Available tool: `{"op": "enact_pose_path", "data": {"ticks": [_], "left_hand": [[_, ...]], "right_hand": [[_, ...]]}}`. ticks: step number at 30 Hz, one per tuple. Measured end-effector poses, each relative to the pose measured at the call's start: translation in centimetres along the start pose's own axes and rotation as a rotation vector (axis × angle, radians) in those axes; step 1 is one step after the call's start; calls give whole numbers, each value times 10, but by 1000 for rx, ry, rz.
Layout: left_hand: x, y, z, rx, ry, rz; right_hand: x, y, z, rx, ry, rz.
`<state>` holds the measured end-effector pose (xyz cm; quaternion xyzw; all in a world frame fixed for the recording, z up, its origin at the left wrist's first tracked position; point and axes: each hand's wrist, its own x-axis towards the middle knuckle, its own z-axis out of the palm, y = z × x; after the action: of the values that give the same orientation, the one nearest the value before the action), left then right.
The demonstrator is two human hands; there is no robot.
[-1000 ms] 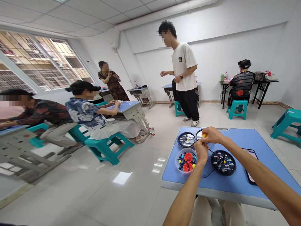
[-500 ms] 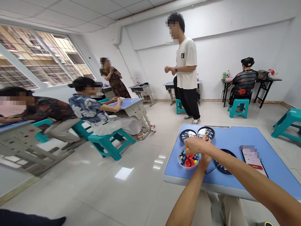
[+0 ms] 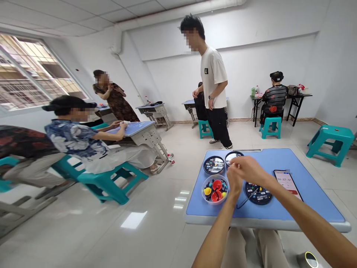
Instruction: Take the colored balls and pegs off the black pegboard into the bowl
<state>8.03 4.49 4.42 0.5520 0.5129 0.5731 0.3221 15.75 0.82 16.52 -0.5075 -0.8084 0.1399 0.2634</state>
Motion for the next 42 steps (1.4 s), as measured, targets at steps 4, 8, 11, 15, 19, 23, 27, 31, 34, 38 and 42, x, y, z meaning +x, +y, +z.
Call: {"op": "enact_pose_path", "data": {"ticks": [4, 8, 11, 15, 19, 23, 27, 31, 34, 38, 42], "left_hand": [[5, 3, -1, 62, -32, -83], [4, 0, -2, 109, -51, -192], [1, -6, 1, 122, -85, -303], [-7, -7, 7, 130, -167, -421], [-14, 1, 9, 212, -290, -460], [-17, 13, 8, 378, -418, -380], [-19, 26, 4, 584, -471, -132], [-20, 33, 1, 745, -617, 84], [-18, 37, 1, 856, -707, 176], [-13, 54, -2, 986, -726, 267], [-11, 86, -14, 1092, -672, 312]], "right_hand": [[-49, 61, -25, 54, 226, 256], [-85, 99, -5, 137, 109, 356], [-97, 109, 20, 192, 39, 388], [-98, 111, 43, 144, 65, 345], [-95, 109, 53, 57, 113, 306], [-94, 111, 58, 41, 103, 311], [-96, 116, 60, 46, 70, 293], [-97, 115, 59, 40, 52, 291], [-96, 114, 59, 7, 29, 316], [-93, 116, 62, -10, -3, 348], [-94, 116, 53, 66, 7, 326]]}}
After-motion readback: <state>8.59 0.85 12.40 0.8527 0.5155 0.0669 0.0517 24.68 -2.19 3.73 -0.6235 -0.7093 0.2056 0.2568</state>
